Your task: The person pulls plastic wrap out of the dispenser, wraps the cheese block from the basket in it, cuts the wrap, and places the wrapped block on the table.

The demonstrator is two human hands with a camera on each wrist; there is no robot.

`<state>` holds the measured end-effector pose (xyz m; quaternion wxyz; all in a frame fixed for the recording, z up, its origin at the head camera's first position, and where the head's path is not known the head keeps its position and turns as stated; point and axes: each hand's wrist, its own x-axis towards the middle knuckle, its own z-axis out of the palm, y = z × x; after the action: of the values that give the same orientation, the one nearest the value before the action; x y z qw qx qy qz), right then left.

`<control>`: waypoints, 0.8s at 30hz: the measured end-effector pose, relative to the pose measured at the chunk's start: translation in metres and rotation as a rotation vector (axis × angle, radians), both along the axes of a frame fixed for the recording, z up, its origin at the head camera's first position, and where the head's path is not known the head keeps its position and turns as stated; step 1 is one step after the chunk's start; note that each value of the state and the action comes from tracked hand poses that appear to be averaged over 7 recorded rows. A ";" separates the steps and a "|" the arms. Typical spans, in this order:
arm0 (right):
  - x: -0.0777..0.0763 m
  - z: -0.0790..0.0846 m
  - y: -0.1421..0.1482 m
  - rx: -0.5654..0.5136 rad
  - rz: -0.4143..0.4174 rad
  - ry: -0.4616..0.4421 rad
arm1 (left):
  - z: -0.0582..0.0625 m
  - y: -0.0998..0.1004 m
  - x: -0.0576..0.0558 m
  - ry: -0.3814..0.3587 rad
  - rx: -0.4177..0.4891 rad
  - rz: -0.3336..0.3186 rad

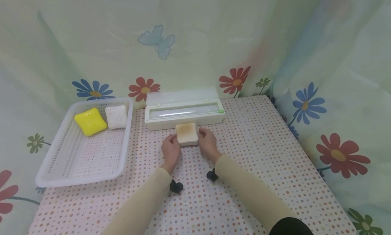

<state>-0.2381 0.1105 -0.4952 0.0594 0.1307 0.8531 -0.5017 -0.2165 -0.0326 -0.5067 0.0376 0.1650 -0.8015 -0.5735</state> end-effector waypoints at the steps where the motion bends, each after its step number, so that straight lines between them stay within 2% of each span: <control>1: 0.001 0.000 -0.001 -0.021 -0.017 0.009 | 0.000 0.001 0.000 -0.003 0.018 -0.002; 4: 0.002 0.000 -0.004 -0.085 -0.031 0.035 | 0.001 0.006 -0.001 -0.008 0.050 -0.022; 7: 0.007 0.001 -0.005 -0.116 -0.001 0.045 | 0.002 0.009 0.001 -0.004 0.038 -0.047; 11: 0.021 0.003 -0.004 -0.113 0.026 0.042 | 0.007 0.009 0.012 -0.009 0.007 -0.060; 14: 0.033 0.004 -0.003 -0.112 0.006 0.036 | 0.011 0.007 0.022 -0.009 0.011 -0.070; 18: 0.052 0.003 -0.002 -0.092 -0.026 0.029 | 0.012 0.003 0.027 -0.006 -0.026 -0.165; 21: 0.064 0.002 -0.003 -0.086 -0.003 0.040 | 0.010 -0.002 0.025 -0.017 -0.093 -0.255; 24: 0.073 0.002 -0.005 -0.097 0.006 0.044 | 0.009 -0.009 0.021 -0.045 -0.111 -0.298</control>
<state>-0.1647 0.1051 -0.4930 0.0484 0.1141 0.8291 -0.5451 -0.1956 -0.0414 -0.4979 -0.0571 0.0549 -0.8482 -0.5238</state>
